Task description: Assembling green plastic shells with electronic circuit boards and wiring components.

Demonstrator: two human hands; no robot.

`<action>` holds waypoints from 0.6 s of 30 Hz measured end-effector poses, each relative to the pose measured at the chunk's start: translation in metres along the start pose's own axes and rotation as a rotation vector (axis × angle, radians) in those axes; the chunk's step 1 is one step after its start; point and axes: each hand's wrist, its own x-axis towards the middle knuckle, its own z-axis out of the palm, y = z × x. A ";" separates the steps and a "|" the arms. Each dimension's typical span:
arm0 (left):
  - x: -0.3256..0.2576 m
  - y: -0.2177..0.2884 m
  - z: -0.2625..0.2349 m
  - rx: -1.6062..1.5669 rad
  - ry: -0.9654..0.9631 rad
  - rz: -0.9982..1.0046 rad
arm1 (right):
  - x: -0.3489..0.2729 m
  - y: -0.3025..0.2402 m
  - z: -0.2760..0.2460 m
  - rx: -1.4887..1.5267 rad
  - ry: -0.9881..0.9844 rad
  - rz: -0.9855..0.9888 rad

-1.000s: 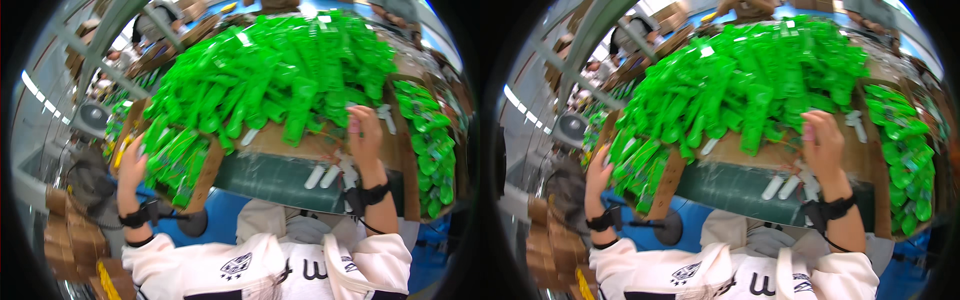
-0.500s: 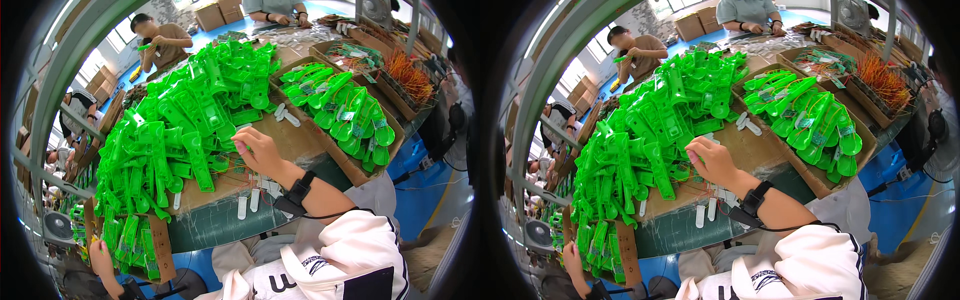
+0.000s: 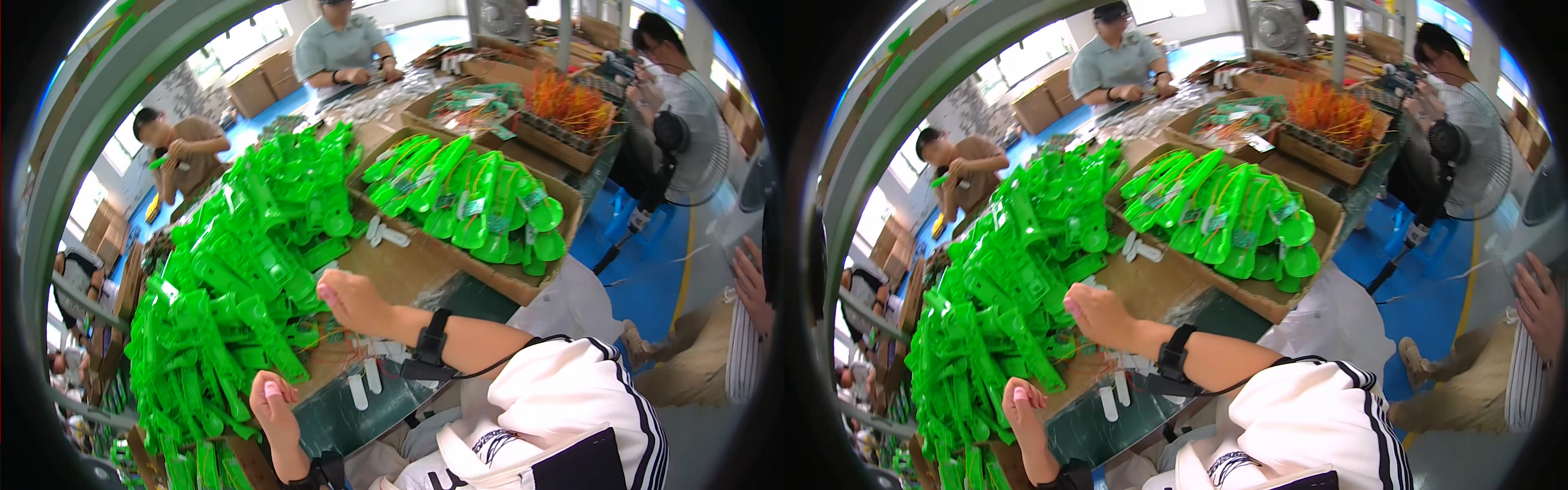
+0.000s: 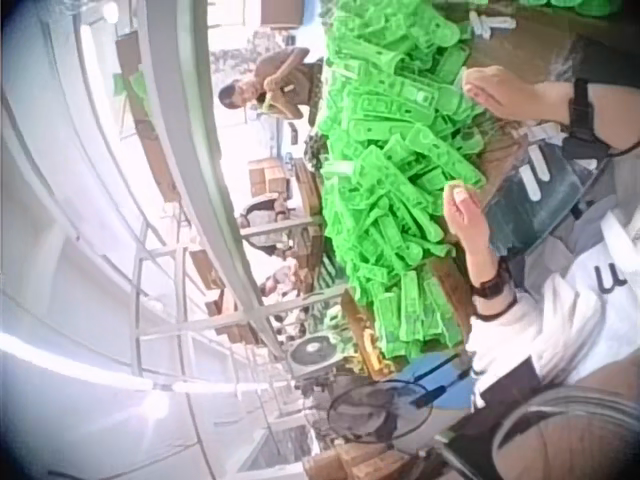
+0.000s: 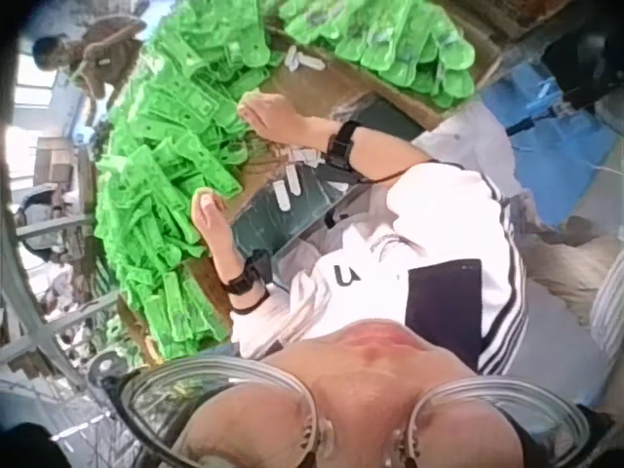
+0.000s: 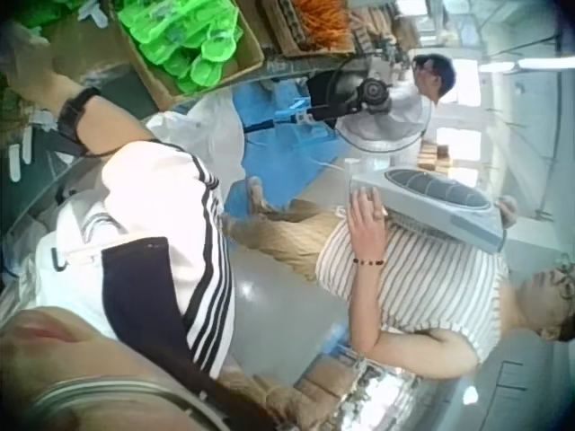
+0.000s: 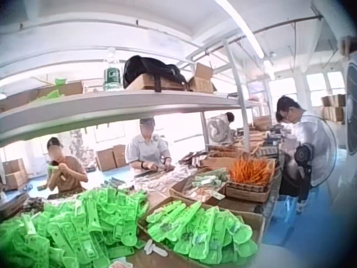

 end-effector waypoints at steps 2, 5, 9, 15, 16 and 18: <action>0.027 -0.004 0.004 -0.215 -0.008 -0.021 | 0.000 0.000 0.003 0.051 0.002 0.014; 0.052 -0.026 0.003 -0.574 0.070 -0.034 | 0.000 -0.003 0.005 0.064 -0.010 -0.012; 0.060 -0.048 0.010 -0.879 0.038 0.090 | 0.000 0.003 -0.005 0.020 -0.027 0.002; 0.067 -0.131 -0.071 -0.524 0.061 0.393 | 0.005 0.002 0.005 0.048 -0.057 -0.011; 0.054 -0.092 -0.056 -0.465 0.153 0.431 | 0.004 0.002 0.012 0.071 -0.066 0.028; 0.046 -0.047 -0.016 -0.433 0.556 0.295 | 0.012 0.003 0.008 0.033 0.004 0.008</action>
